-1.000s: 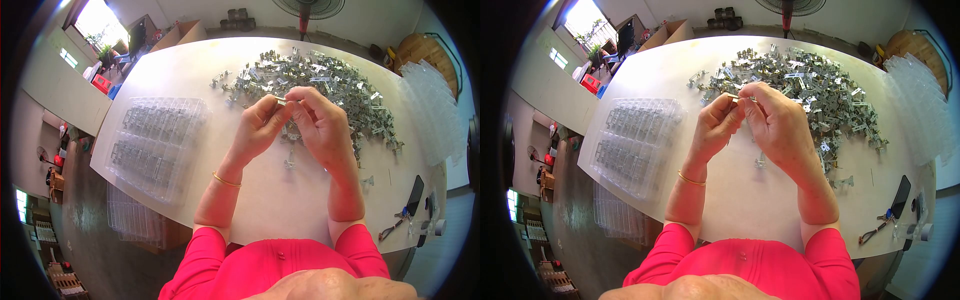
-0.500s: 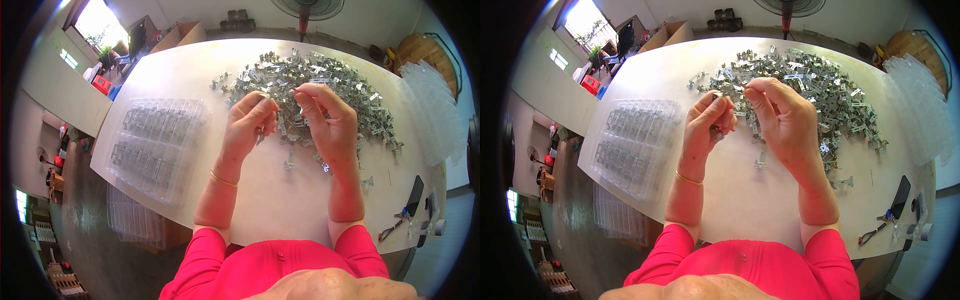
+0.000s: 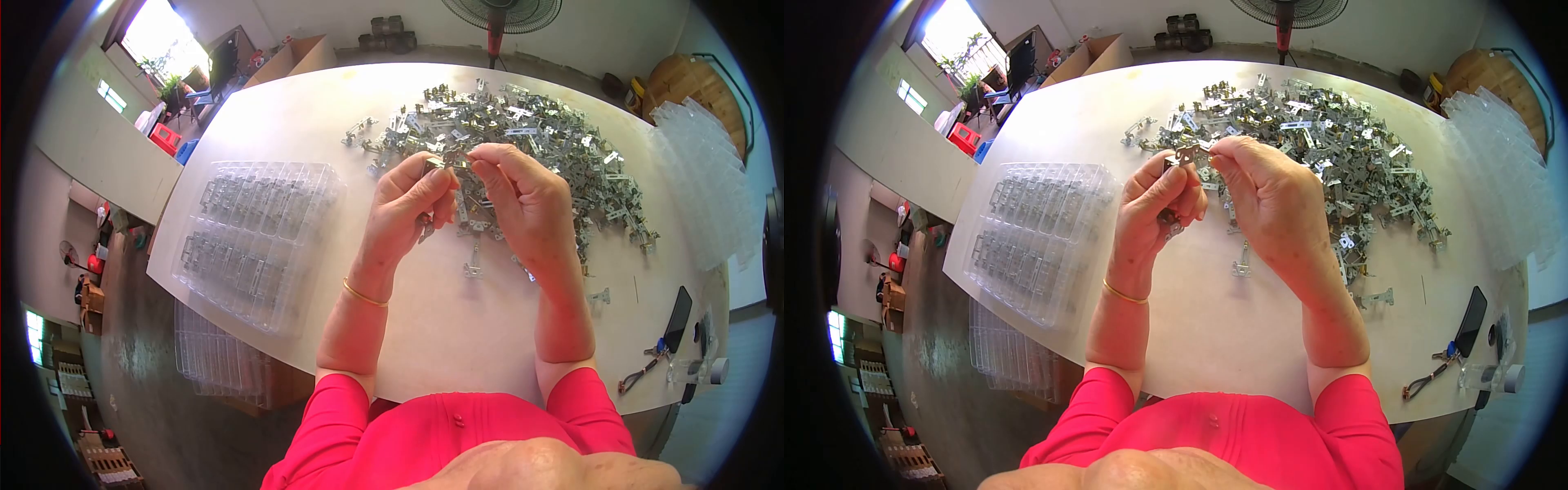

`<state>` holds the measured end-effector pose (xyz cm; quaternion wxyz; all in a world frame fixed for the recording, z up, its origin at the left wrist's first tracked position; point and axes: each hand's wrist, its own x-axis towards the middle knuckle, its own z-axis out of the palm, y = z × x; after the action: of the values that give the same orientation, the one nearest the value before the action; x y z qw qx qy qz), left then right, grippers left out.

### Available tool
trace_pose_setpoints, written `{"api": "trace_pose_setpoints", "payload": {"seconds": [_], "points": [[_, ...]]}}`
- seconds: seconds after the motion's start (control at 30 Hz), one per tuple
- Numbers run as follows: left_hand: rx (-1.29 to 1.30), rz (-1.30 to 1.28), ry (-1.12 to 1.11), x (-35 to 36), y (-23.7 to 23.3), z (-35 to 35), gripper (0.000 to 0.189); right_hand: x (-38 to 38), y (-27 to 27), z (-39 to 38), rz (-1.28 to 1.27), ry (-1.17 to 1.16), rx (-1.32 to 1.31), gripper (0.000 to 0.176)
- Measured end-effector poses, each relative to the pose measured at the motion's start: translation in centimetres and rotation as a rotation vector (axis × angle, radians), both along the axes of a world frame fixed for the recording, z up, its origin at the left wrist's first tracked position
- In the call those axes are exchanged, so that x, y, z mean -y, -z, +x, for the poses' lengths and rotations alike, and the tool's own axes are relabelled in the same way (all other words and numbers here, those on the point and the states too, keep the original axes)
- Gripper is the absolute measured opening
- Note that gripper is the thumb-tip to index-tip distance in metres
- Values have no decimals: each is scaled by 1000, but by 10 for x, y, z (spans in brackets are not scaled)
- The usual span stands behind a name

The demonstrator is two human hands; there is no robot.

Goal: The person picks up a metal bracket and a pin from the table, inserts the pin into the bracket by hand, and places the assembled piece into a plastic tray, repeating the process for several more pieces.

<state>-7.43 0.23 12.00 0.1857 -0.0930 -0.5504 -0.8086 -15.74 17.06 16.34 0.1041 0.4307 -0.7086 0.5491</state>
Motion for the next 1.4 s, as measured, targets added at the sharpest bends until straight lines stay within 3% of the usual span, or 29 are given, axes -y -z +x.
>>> {"api": "trace_pose_setpoints", "payload": {"seconds": [0.57, 0.67, 0.97, 1.17, 1.27, 1.4], "points": [[73, -175, -99, -4, -2, 2, 16, -2, 1, -2, 23, -6, -33, 10], [70, -265, -139, -11, -1, 2, 10, -6, -10, 7, 68, -63, 187, 13], [21, -599, -303, -17, -4, 4, 9, -10, -6, -9, 87, -307, 525, 16], [-25, -729, -399, -26, -5, 2, 16, -5, 4, -11, 47, -334, 452, 12], [-26, -821, -445, -24, 0, -1, 19, 5, 11, -14, -107, -215, 121, 9], [-35, -866, -655, -24, 7, -8, 20, 6, 11, -11, -115, -195, 201, 10]]}}
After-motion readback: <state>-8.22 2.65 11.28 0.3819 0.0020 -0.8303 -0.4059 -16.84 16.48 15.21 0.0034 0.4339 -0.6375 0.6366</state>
